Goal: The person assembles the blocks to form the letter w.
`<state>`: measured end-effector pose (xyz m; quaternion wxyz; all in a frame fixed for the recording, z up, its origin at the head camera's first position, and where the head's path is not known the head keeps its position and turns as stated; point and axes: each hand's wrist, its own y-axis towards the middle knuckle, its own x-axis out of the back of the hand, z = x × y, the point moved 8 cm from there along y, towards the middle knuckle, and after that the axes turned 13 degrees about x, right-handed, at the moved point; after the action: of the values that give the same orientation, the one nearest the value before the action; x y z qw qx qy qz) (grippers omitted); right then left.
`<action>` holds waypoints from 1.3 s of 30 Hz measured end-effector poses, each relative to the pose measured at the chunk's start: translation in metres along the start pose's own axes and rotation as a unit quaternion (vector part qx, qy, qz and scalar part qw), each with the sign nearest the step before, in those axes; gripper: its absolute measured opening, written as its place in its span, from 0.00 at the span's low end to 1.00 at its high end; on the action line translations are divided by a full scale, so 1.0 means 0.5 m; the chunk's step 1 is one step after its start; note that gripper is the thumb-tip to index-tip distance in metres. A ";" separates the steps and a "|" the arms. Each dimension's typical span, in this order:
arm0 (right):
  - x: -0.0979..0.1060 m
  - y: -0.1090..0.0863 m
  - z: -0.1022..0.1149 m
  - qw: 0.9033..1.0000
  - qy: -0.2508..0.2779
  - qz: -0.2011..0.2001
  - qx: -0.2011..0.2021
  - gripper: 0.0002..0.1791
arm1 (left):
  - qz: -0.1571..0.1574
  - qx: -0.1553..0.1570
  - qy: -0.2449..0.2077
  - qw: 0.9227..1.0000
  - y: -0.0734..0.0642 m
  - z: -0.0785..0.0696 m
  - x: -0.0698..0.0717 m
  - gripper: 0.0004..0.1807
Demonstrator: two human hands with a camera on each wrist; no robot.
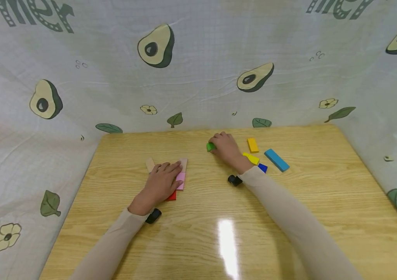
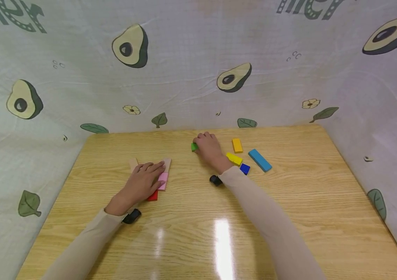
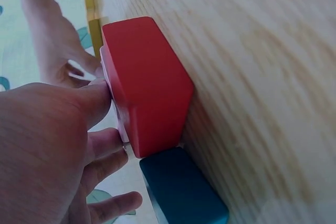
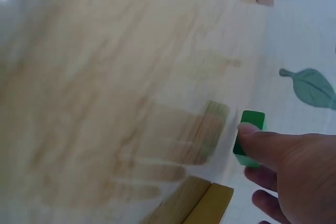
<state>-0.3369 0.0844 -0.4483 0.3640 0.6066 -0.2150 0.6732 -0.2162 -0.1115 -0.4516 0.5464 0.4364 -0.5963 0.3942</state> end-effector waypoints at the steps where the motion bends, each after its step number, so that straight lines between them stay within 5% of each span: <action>1: 0.003 -0.001 0.007 1.000 -0.002 -0.011 0.010 0.20 | 0.000 0.000 0.000 1.000 0.000 0.000 0.001 0.29; 7: 0.021 -0.008 0.048 0.996 -0.016 -0.067 0.057 0.18 | 0.000 0.000 -0.003 1.000 -0.001 0.000 0.002 0.29; 13: 0.024 -0.011 0.077 0.994 -0.024 -0.081 0.076 0.18 | 0.000 0.001 -0.001 1.000 -0.001 0.000 0.001 0.29; 39: -0.014 0.013 0.140 0.998 -0.010 -0.019 0.057 0.19 | 0.017 0.008 0.001 1.000 -0.003 -0.001 0.006 0.29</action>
<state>-0.2955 0.0273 -0.4421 0.3397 0.6369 -0.1683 0.6713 -0.2147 -0.1119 -0.4487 0.5368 0.4298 -0.6000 0.4087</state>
